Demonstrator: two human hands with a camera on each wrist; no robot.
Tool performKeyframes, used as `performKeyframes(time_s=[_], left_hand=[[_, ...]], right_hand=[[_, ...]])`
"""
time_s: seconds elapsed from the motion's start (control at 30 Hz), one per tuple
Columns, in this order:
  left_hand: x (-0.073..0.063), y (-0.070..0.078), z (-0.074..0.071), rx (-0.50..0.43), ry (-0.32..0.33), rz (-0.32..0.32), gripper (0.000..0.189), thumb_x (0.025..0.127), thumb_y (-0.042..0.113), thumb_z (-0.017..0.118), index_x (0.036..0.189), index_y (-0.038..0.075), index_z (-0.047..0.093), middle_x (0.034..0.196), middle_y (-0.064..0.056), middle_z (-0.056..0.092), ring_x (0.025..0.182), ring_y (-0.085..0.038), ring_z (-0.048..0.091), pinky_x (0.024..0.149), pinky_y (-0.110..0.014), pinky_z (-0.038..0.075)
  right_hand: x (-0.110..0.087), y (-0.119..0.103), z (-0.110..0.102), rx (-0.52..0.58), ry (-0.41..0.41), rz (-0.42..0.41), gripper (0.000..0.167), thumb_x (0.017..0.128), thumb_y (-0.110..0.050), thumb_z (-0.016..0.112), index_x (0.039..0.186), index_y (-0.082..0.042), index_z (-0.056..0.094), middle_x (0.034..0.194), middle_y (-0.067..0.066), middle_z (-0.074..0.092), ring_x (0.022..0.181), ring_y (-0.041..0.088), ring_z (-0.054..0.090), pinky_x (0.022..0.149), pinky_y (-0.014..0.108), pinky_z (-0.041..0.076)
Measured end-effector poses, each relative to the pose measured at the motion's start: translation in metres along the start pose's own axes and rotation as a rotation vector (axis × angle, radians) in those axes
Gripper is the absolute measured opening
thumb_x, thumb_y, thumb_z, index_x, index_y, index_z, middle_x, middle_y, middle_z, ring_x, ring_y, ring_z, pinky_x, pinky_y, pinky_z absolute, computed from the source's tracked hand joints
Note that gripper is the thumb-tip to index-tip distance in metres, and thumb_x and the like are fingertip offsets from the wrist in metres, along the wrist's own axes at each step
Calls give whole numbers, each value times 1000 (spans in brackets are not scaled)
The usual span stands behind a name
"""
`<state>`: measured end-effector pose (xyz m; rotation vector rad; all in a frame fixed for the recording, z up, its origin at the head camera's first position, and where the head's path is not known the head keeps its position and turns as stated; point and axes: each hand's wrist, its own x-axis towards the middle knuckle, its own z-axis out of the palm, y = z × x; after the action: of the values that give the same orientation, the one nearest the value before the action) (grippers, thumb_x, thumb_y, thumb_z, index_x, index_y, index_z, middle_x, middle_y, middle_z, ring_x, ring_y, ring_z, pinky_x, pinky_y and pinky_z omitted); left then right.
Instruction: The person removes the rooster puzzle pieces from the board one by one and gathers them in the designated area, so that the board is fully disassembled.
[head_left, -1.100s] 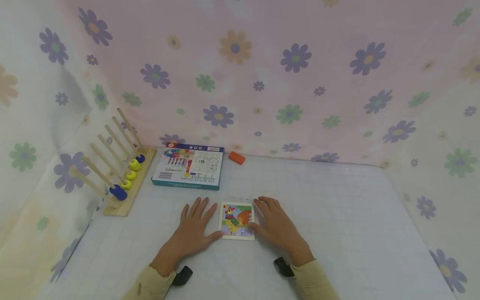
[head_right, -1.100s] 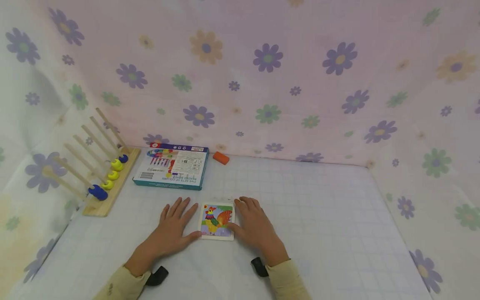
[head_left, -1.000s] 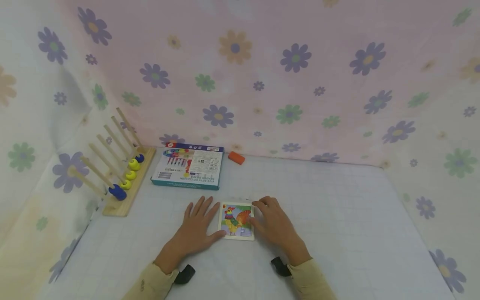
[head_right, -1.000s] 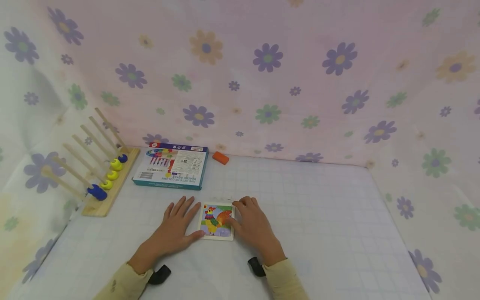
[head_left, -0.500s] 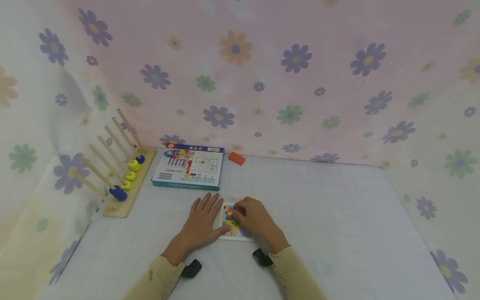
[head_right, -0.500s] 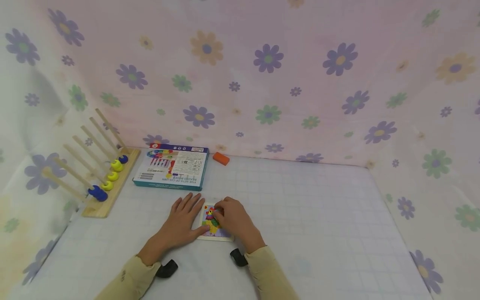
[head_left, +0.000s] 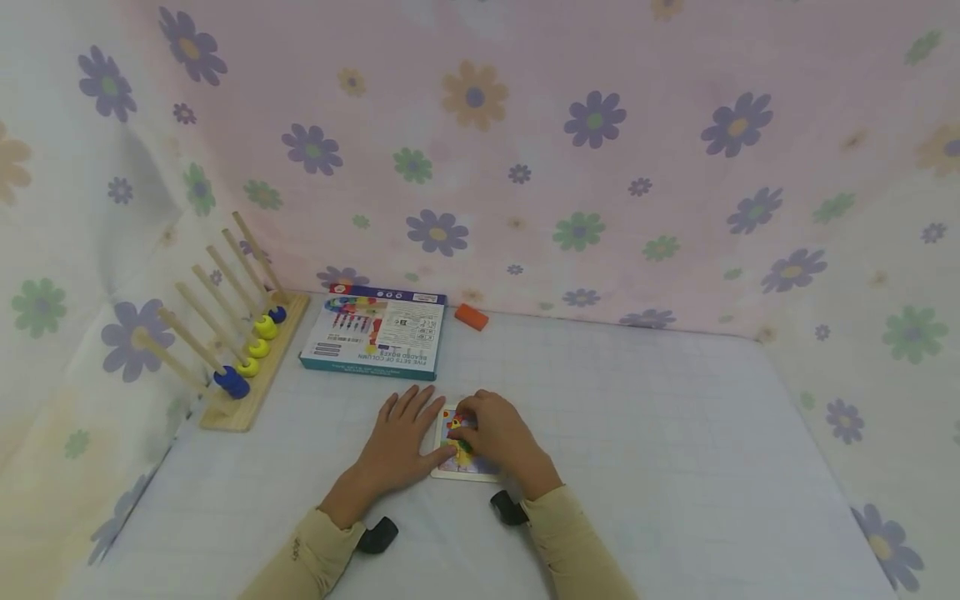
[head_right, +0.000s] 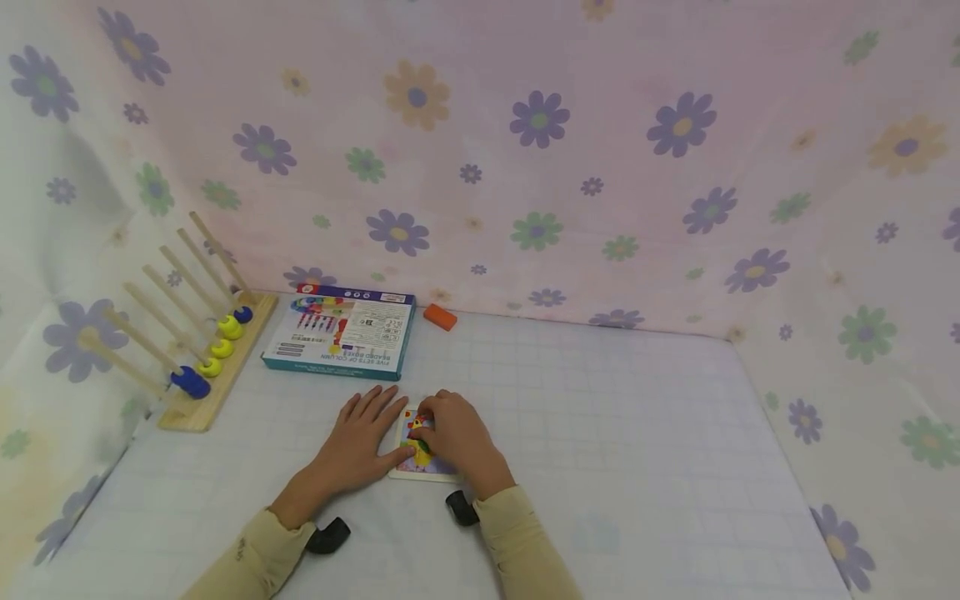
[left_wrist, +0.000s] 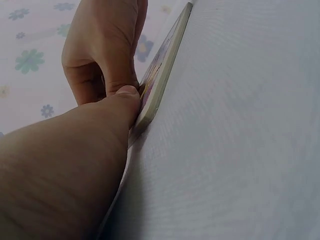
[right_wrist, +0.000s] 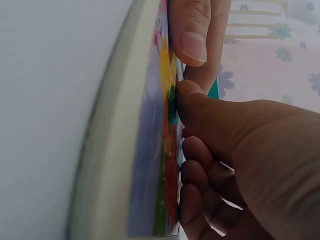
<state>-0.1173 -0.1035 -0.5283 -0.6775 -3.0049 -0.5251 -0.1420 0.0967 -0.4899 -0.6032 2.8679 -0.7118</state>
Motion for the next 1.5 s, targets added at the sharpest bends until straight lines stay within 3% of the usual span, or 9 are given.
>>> performKeyframes(time_s=[0.47, 0.73, 0.87, 1.2, 1.5], left_hand=[[0, -1, 1, -6, 16, 3, 81, 92, 67, 61, 155, 19, 45, 165, -8, 36, 155, -35, 28, 126, -61, 22], [0, 1, -2, -21, 12, -7, 79, 92, 65, 62, 154, 18, 46, 164, -9, 38, 155, -35, 29, 126, -61, 22], [0, 1, -1, -15, 6, -8, 79, 92, 65, 61, 154, 19, 46, 165, -8, 37, 155, -34, 28, 126, -61, 22], [1, 2, -2, -29, 18, -20, 79, 91, 64, 65, 154, 20, 47, 164, -8, 38, 155, -34, 29, 126, -61, 21], [0, 2, -2, -39, -1, -28, 79, 90, 64, 65, 154, 20, 46, 164, -8, 38, 155, -34, 28, 126, -62, 21]], right_hand=[[0, -2, -3, 78, -46, 22, 30, 89, -26, 80, 111, -9, 68, 103, 2, 64, 90, 14, 59, 84, 34, 55], [1, 2, 1, 94, -57, 94, 45, 87, -33, 82, 125, -11, 70, 114, 0, 67, 97, 13, 61, 92, 34, 57], [2, 1, -1, 109, -73, 106, 43, 85, -33, 84, 122, -11, 75, 111, 0, 72, 100, 15, 65, 95, 38, 58], [4, -2, -3, 113, -65, 109, 41, 84, -31, 85, 117, -11, 74, 104, -1, 70, 91, 12, 62, 88, 34, 58], [12, -8, -15, -4, -144, 52, 33, 84, -29, 85, 108, -8, 77, 92, -2, 68, 80, 11, 56, 83, 31, 57]])
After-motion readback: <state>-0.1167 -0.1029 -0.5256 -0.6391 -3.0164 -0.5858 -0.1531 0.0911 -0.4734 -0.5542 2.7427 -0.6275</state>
